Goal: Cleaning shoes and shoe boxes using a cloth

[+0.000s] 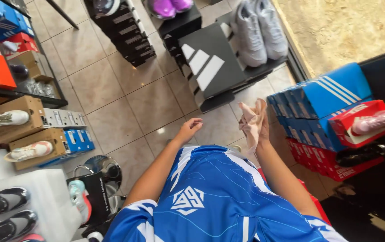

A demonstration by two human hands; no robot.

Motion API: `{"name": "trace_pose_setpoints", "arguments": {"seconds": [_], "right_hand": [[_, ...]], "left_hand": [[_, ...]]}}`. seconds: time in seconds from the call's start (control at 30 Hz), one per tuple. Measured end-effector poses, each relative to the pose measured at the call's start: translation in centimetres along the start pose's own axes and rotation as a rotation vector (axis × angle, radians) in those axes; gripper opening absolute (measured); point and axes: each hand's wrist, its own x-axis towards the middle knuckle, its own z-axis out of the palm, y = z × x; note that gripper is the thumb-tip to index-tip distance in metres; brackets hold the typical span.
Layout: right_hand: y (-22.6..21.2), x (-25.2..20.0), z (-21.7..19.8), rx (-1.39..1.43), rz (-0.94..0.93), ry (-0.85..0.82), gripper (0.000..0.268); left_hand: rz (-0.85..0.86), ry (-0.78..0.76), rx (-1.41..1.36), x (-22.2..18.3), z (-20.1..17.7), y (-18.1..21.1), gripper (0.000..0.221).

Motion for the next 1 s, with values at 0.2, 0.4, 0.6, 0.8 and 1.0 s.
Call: {"name": "trace_pose_setpoints", "arguments": {"seconds": [0.2,0.4,0.6,0.8,1.0], "right_hand": [[14.6,6.6,7.8,-0.142,0.223,0.026,0.045],[25.9,9.7,10.5,-0.346,0.351,-0.005,0.026],[26.6,12.5,17.8,-0.406,0.47,0.031,0.02],[27.9,14.6,20.1,-0.145,0.66,-0.125,0.019],[28.5,22.5,18.4,-0.531,0.568,0.192,0.043]], "left_hand": [[-0.023,0.117,-0.149,-6.2,-12.5,0.3,0.031],[0.012,0.264,-0.18,-9.6,-22.9,-0.9,0.028],[0.077,0.357,-0.262,-9.9,-26.3,0.6,0.028],[0.039,0.373,-0.301,-10.0,-27.2,-0.2,0.031],[-0.064,0.41,-0.26,-7.5,-30.9,-0.5,0.033]]}}
